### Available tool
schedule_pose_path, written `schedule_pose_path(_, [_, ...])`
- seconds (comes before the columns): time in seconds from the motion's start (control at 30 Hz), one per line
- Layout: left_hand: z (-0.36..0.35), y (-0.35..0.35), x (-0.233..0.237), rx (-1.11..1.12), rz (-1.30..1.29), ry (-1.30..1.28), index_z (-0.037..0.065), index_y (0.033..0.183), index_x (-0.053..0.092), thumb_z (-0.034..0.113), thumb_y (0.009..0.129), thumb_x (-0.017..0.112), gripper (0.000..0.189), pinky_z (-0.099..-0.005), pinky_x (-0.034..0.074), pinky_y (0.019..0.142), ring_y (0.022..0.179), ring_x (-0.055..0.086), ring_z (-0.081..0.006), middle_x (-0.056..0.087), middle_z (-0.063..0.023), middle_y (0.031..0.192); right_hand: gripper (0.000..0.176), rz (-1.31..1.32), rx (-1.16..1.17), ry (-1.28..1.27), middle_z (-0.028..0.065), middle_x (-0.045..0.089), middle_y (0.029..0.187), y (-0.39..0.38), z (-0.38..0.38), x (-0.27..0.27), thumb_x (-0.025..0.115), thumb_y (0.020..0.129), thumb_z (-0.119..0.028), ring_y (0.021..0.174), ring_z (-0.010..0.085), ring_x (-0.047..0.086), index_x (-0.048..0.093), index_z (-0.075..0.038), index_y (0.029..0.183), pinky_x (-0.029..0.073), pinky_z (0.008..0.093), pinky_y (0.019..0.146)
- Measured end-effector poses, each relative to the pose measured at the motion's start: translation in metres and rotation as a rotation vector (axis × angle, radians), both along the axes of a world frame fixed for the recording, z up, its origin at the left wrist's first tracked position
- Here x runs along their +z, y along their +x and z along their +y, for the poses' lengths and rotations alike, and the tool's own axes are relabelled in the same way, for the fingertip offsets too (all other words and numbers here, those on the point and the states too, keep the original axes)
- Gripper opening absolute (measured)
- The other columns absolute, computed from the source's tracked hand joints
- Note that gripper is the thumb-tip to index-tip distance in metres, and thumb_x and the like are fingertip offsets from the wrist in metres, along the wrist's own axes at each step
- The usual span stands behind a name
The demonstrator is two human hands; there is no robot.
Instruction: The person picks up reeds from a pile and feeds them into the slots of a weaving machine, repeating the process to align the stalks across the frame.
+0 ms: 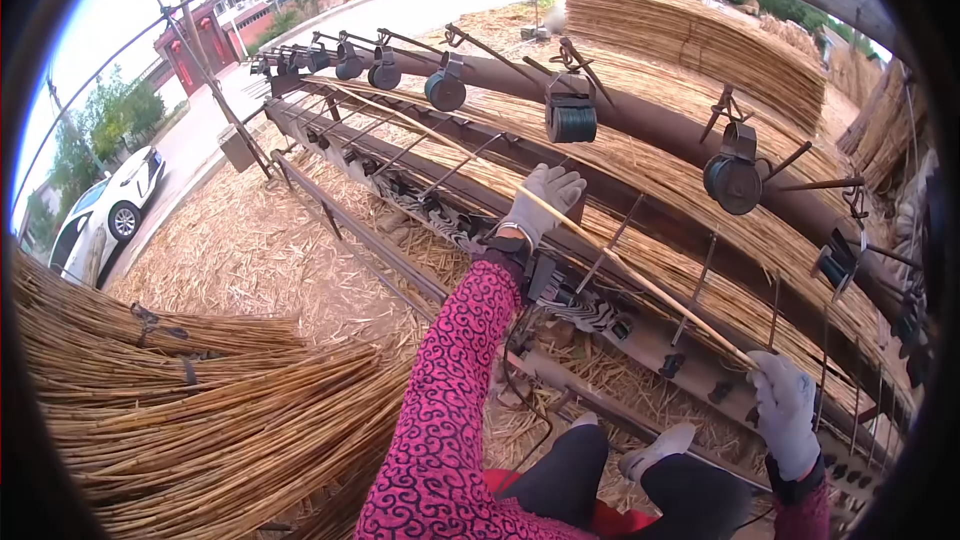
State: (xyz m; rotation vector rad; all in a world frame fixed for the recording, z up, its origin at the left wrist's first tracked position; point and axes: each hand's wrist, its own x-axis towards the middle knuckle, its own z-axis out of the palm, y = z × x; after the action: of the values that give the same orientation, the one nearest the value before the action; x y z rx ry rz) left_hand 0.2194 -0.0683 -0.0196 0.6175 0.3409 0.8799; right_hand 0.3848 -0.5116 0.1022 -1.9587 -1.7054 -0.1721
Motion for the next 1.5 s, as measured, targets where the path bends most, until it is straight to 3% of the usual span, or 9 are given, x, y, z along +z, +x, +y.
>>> schedule_pose_path(0.2, [-0.008,-0.070,0.002,0.116,-0.348,-0.122,0.004,0.119,0.052,0.068,0.094,0.022,0.075,-0.0241,0.040,0.049,0.102,0.061,-0.0247,0.059,-0.0131,0.126,0.015,-0.258,-0.100,-0.008,0.0100,0.057,0.080,0.058,-0.059,-0.015,0.060,0.082,-0.001,0.074,0.0295,0.057,0.060,-0.007,0.095,0.043,0.0394,0.067])
schedule_pose_path(0.4, [-0.017,-0.057,0.007,0.118,-0.102,-0.057,0.005,0.108,0.056,0.021,0.102,0.045,0.021,-0.0235,0.052,0.060,0.090,0.063,-0.0193,0.063,-0.0051,0.097,0.016,-0.529,-0.486,-0.218,0.0129,0.059,0.091,0.172,-0.235,-0.039,0.057,0.080,-0.005,0.090,0.0339,0.055,0.057,-0.006,0.096,0.042,0.0434,0.082])
schedule_pose_path(0.53, [-0.200,0.036,0.021,-0.260,-0.248,-0.016,0.006,0.112,0.055,0.019,0.101,0.047,0.020,-0.0351,0.053,0.084,0.106,0.061,-0.0257,0.064,-0.0087,0.109,0.021,-0.345,-0.304,-0.151,0.0081,0.060,0.086,0.090,-0.159,-0.018,0.061,0.080,-0.012,0.086,0.0289,0.058,0.058,-0.009,0.101,0.043,0.0416,0.084])
schedule_pose_path(0.67, [-0.281,0.074,0.016,-0.549,-0.124,-0.114,0.003,0.112,0.055,0.022,0.101,0.047,0.023,-0.0340,0.052,0.077,0.115,0.055,-0.0304,0.060,-0.0118,0.114,0.019,-0.298,-0.370,-0.394,0.0081,0.061,0.084,0.107,-0.182,-0.036,0.061,0.082,-0.013,0.083,0.0289,0.060,0.059,-0.010,0.101,0.044,0.0428,0.078])
schedule_pose_path(0.9, [-0.205,0.074,0.045,-0.318,0.024,-0.060,0.005,0.100,0.056,0.024,0.101,0.047,0.021,-0.0307,0.054,0.069,0.097,0.061,-0.0242,0.062,-0.0125,0.106,0.010,-0.712,-1.300,-0.554,0.0133,0.059,0.092,0.275,-0.469,-0.049,0.058,0.080,-0.008,0.087,0.0339,0.060,0.065,-0.006,0.087,0.047,0.0437,0.073])
schedule_pose_path(1.0, [-0.231,0.097,0.048,-0.410,0.085,-0.086,0.003,0.103,0.054,0.021,0.100,0.048,0.020,-0.0349,0.056,0.073,0.099,0.061,-0.0272,0.059,-0.0143,0.110,0.017,-0.734,-1.373,-0.476,0.0128,0.058,0.097,0.347,-0.575,-0.073,0.054,0.085,-0.008,0.092,0.0349,0.060,0.065,-0.010,0.098,0.048,0.0452,0.076])
schedule_pose_path(1.1, [-0.302,0.153,0.043,-0.640,0.139,-0.289,0.001,0.111,0.049,0.021,0.101,0.047,0.022,-0.0427,0.058,0.083,0.105,0.059,-0.0345,0.055,-0.0204,0.116,0.016,-0.512,-1.180,-0.354,0.0146,0.059,0.103,0.279,-0.450,-0.033,0.055,0.085,-0.009,0.097,0.0368,0.059,0.061,-0.006,0.100,0.048,0.0444,0.078])
schedule_pose_path(1.33, [-0.393,0.265,0.026,-0.653,0.113,-0.413,-0.002,0.110,0.047,0.021,0.102,0.043,0.024,-0.0485,0.054,0.093,0.108,0.058,-0.0377,0.055,-0.0239,0.113,0.034,-0.492,-0.992,0.033,0.0179,0.054,0.127,0.247,-0.379,-0.035,0.061,0.085,-0.010,0.114,0.0371,0.055,0.055,-0.003,0.118,0.046,0.0413,0.092])
schedule_pose_path(1.5, [-0.415,0.323,0.015,-0.646,0.105,-0.428,-0.004,0.108,0.046,0.021,0.102,0.041,0.026,-0.0502,0.056,0.089,0.100,0.061,-0.0399,0.055,-0.0243,0.108,0.024,-0.174,-0.793,0.052,0.0172,0.056,0.120,0.180,-0.378,-0.060,0.061,0.084,-0.006,0.106,0.0359,0.057,0.057,-0.002,0.108,0.047,0.0398,0.088])
